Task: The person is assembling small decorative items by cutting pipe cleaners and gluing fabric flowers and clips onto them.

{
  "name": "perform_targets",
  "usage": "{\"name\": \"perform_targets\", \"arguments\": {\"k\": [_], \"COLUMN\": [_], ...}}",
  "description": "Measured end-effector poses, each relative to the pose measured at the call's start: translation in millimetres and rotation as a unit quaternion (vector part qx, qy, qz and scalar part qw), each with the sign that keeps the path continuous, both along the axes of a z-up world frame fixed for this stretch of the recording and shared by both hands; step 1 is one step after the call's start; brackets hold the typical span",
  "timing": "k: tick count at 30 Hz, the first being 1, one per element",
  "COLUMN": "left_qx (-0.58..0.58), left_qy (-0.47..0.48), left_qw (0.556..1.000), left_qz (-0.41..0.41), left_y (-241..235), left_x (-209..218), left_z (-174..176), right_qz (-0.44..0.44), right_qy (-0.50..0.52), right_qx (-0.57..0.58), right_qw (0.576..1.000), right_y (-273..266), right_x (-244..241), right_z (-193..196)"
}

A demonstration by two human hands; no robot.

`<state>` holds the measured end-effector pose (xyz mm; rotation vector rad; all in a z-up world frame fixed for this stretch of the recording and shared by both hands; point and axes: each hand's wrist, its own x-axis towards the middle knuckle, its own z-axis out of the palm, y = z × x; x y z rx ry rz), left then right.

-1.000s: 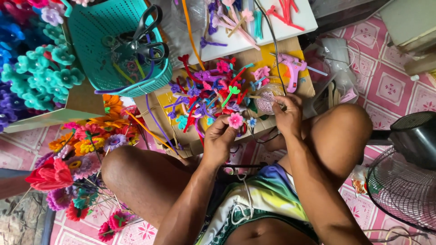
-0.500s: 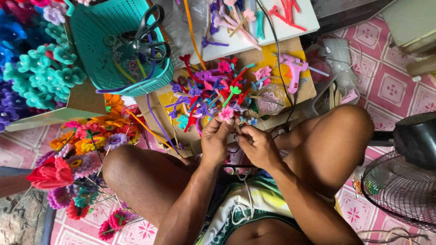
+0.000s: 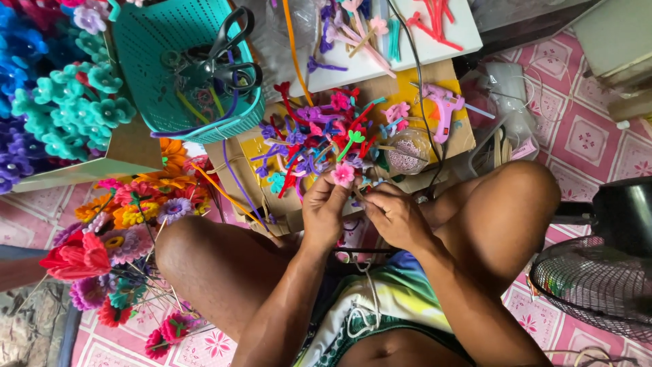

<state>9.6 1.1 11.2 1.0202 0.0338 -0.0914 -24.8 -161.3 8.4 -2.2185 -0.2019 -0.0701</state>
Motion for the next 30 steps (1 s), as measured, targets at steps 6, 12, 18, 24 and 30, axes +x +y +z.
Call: {"name": "perform_targets", "arguments": {"k": [6, 12, 18, 24, 30], "left_qx": [0.027, 0.003, 0.011, 0.058, 0.08], "left_qy": [-0.056, -0.068, -0.06, -0.064, -0.081], "left_qw": [0.997, 0.997, 0.997, 0.995, 0.992], "left_qz": [-0.038, -0.04, -0.049, -0.04, -0.046], "left_y": [0, -2, 0, 3, 8], "left_x": [-6, -5, -6, -10, -7], "left_z": [-17, -33, -33, -37, -33], "right_qz": [-0.016, 0.002, -0.009, -0.012, -0.033], "right_qy": [-0.007, -0.001, -0.005, 0.009, -0.004], "right_qx": [0.007, -0.007, 0.036, 0.07, 0.032], "right_qw": [1.0, 1.0, 0.999, 0.997, 0.999], "right_y": [-6, -5, 10, 17, 21], "right_x": [1, -3, -1, -5, 4], "right_z": [-8, -17, 6, 7, 14]}}
